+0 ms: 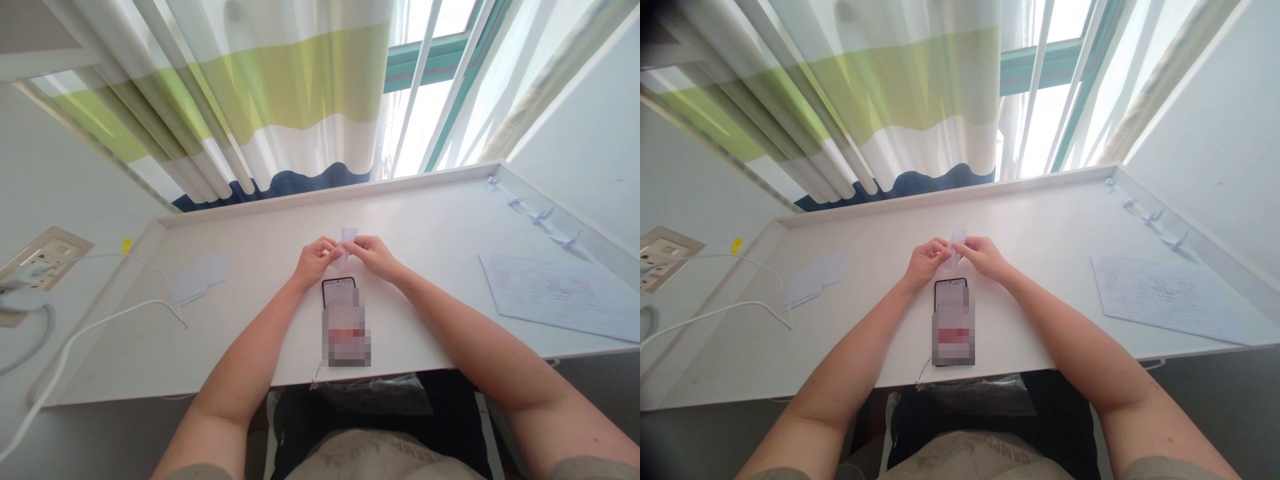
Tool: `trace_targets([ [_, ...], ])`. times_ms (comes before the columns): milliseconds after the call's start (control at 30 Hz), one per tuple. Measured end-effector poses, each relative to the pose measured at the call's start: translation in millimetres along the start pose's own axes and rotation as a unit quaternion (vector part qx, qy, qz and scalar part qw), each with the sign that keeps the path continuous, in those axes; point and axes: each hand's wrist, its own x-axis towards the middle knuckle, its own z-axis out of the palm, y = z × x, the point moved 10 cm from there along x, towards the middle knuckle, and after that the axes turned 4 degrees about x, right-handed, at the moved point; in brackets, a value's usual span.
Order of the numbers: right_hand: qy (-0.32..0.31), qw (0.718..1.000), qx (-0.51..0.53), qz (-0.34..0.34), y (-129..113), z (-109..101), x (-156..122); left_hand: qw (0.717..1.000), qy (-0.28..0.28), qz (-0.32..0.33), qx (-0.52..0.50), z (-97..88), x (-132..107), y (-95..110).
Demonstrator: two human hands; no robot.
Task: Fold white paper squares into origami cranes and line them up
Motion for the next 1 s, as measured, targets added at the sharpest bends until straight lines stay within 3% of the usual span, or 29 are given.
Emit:
trace_targets([
  [133, 0.042, 0.997, 0.054, 0.033, 13, -18, 4, 0.999, 0.029, -0.033, 0.006, -7.1, 0, -8],
  [300, 0.071, 0.993, 0.086, 0.026, 19, -29, 7, 0.995, 0.059, -0.086, -0.001, -15.9, 0, -21],
  [600, 0.026, 0.997, 0.075, 0.022, 21, -19, 3, 0.992, -0.007, -0.116, -0.044, -0.8, -1, -30],
  [800, 0.023, 0.988, 0.136, 0.063, 30, -20, 13, 0.99, -0.001, -0.125, -0.072, -9.3, 7, -30],
  [933, 0.041, 0.984, 0.152, 0.084, 34, -27, 23, 0.986, -0.078, -0.143, -0.042, -7.4, 16, -32],
  [1000, 0.041, 0.98, 0.168, 0.094, 35, -29, 26, 0.985, -0.085, -0.144, -0.044, -9.5, 20, -32],
])
